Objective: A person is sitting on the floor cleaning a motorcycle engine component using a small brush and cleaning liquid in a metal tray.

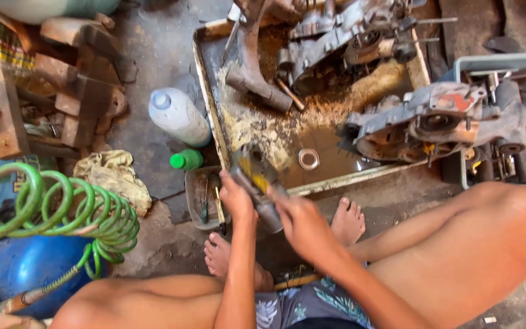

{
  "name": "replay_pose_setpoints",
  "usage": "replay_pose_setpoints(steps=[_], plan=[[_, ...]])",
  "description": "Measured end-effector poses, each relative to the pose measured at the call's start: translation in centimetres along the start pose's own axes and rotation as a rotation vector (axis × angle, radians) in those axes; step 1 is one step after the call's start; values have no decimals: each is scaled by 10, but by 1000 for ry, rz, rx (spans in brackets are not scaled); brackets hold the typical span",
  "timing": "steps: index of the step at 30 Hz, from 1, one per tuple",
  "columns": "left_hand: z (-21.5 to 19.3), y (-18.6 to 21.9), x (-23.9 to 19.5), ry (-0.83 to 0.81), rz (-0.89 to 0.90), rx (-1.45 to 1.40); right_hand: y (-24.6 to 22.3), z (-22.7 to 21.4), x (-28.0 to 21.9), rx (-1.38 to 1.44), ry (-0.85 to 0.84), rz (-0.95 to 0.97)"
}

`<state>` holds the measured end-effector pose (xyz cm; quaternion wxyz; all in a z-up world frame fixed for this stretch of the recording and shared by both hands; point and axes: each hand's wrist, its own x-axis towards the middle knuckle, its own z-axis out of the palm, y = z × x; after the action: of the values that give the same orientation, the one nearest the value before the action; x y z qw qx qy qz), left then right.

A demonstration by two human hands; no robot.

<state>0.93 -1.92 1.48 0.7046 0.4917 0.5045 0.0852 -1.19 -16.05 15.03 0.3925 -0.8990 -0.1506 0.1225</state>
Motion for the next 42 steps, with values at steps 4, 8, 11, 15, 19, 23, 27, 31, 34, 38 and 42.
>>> replay_pose_setpoints(steps=[4, 8, 11, 15, 19, 23, 27, 31, 34, 38, 42], plan=[[3, 0, 2, -6, 32, -30, 9, 11, -13, 10, -74, 163], [-6, -14, -9, -38, 80, 49, 1, 9, 3, 129, 62, 79], [-7, 7, 0, 16, 54, -51, 4, 15, -15, 158, 11, 90], [-6, -4, -2, -30, 57, 94, 1, 10, -3, 172, 34, 195], [-1, -9, -1, 53, 19, 99, 10, 11, 7, 140, 26, 87], [-6, 1, 8, 8, 11, 37, 7, 22, -19, 175, 16, 148], [1, 2, -16, -101, 115, 173, 10, 17, 23, 97, 93, 103], [-9, 4, 7, -8, 58, 133, 8, 22, -12, 155, 33, 93], [-13, 0, 5, 27, 103, 89, 16, 31, -26, 175, -26, 168], [-6, -5, -11, -139, 103, 211, 10, 16, 6, 183, 109, 78], [-13, 15, 3, -64, 2, 93, 12, 31, -34, 157, 42, 90]])
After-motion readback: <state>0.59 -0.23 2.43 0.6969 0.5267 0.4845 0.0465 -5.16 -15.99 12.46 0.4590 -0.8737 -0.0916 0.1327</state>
